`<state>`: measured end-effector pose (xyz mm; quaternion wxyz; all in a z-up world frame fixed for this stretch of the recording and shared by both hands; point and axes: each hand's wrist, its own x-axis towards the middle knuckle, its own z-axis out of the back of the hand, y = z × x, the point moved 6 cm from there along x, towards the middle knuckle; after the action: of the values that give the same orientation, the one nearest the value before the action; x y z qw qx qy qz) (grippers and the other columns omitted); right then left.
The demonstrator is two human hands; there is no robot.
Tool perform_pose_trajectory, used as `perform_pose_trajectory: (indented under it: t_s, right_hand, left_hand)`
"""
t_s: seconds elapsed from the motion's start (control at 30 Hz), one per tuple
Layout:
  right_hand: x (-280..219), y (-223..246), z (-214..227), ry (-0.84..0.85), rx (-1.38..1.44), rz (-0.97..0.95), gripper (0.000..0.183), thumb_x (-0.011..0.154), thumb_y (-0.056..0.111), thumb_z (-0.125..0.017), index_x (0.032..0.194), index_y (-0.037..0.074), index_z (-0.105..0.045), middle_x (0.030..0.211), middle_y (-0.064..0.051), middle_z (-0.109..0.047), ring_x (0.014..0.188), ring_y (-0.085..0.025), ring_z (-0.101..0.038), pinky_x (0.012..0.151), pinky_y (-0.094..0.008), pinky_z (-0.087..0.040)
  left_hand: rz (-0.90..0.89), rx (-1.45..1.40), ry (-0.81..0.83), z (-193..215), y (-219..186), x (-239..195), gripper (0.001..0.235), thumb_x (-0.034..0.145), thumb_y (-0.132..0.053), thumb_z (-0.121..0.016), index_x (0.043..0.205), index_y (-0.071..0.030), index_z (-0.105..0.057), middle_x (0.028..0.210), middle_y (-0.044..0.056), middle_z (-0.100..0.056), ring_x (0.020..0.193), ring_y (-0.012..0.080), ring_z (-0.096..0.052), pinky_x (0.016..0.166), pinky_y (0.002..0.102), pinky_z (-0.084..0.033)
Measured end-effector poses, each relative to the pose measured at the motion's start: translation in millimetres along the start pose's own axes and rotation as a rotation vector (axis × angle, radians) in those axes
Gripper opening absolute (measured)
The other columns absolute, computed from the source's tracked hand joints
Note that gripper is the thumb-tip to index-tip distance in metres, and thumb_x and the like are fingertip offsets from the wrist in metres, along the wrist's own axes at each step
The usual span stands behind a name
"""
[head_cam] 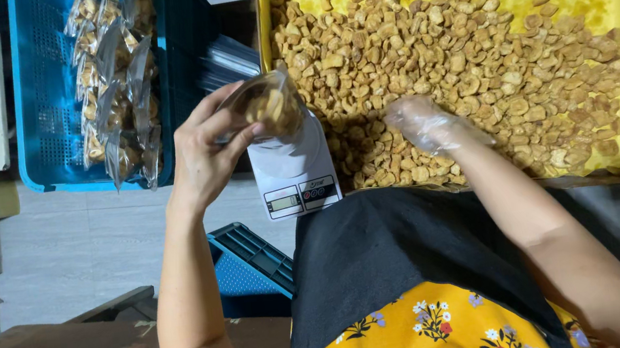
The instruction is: The person fills small plastic bags with food pieces from a large tray, weighing each bag on a digital scale and then placing the filled bags into a blue crate.
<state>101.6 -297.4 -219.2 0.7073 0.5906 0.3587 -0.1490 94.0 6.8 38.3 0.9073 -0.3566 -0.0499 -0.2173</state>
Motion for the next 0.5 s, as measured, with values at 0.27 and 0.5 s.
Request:
perform_pose_trajectory:
  t_s: [0.27, 0.5]
  right_hand:
    - [26.9, -15.0, -37.3, -0.103, -0.535, 0.23, 0.029, 0.104, 0.022, -0.047, 0.116, 0.006, -0.068, 0.113, -0.014, -0.071, 0.094, -0.024, -0.064, 0.083, -0.037, -0.051]
    - [-8.1, 58.9, -24.0, -0.117, -0.289, 0.323, 0.029, 0.096, 0.022, -0.065, 0.123, 0.012, -0.067, 0.118, -0.007, -0.065, 0.104, -0.017, -0.066, 0.08, -0.03, -0.059]
  left_hand:
    - [0.063, -0.029, 0.018, -14.1, 21.1, -35.9, 0.02, 0.083, -0.018, -0.085, 0.095, -0.004, -0.077, 0.142, 0.012, -0.059, 0.126, 0.0291, -0.064, 0.102, 0.038, -0.058]
    - [0.272, -0.077, 0.114, -17.2, 26.9, -51.6, 0.044, 0.079, -0.021, -0.086, 0.114, -0.008, -0.062, 0.154, 0.011, -0.047, 0.12, 0.0275, -0.067, 0.09, 0.037, -0.06]
